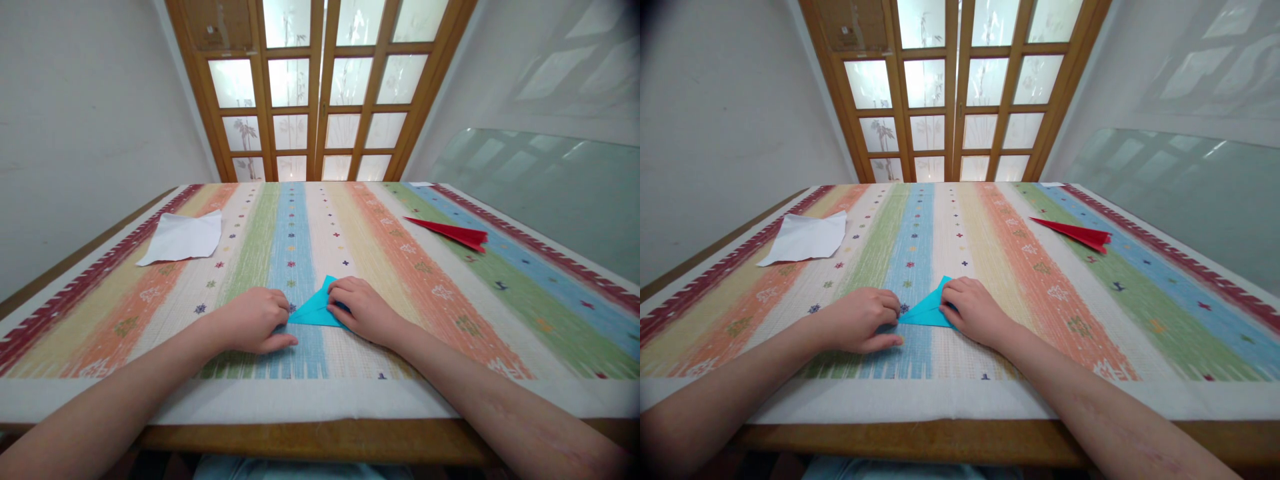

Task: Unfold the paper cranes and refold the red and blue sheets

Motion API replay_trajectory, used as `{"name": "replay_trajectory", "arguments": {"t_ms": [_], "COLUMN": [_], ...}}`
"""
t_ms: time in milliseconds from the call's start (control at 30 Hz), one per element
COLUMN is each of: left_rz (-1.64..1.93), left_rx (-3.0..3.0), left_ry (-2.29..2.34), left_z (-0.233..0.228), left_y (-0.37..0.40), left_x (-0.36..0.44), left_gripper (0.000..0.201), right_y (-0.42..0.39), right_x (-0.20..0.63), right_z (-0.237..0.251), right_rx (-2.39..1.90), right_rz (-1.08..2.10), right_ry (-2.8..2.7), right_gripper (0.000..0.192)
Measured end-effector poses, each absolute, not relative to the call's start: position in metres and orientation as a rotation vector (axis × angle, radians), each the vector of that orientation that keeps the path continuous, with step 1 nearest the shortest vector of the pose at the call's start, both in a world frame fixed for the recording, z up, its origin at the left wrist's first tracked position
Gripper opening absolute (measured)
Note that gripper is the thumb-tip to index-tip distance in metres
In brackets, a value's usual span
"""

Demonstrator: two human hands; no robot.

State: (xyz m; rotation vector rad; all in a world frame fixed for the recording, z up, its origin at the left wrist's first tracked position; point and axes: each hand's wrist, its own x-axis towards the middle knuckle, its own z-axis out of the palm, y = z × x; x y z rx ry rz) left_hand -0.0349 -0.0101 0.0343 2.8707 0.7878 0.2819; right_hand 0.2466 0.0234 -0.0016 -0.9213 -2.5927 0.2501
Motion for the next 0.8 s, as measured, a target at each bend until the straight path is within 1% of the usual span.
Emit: {"name": "replay_trajectory", "arguments": {"t_ms": [200,333,433,467,533,600,700,800], "left_rz": [0.198,0.313,0.361,0.324,0.208,0.123,0.090,0.100], "left_rx": [2.923,3.017,3.020,3.013,2.980,2.924,2.865,2.853], "left_ry": [0.804,0.930,0.848,0.803,0.742,0.727,0.751,0.759], "left_z": [0.039,0.035,0.027,0.024,0.017,0.012,0.011,0.014], "left_y": [-0.007,-0.008,-0.013,-0.015,-0.018,-0.019,-0.019,-0.019], "left_x": [-0.040,-0.036,-0.026,-0.023,-0.017,-0.014,-0.013,-0.014], "left_gripper": [0.040,0.040,0.034,0.039,0.055,0.065,0.069,0.069], "right_y": [0.024,0.023,0.021,0.021,0.022,0.023,0.027,0.030], "right_x": [0.247,0.247,0.247,0.247,0.248,0.250,0.257,0.267], "right_z": [-0.002,-0.001,-0.001,-0.002,-0.003,-0.002,0.003,0.012], "right_rx": [-0.909,-0.930,-0.970,-0.983,-1.002,-1.005,-0.977,-0.964], "right_rz": [0.264,0.272,0.277,0.279,0.288,0.304,0.310,0.285], "right_ry": [-2.589,-2.581,-2.555,-2.539,-2.511,-2.503,-2.553,-2.601], "right_gripper": [0.012,0.010,0.007,0.007,0.007,0.010,0.014,0.024]}}
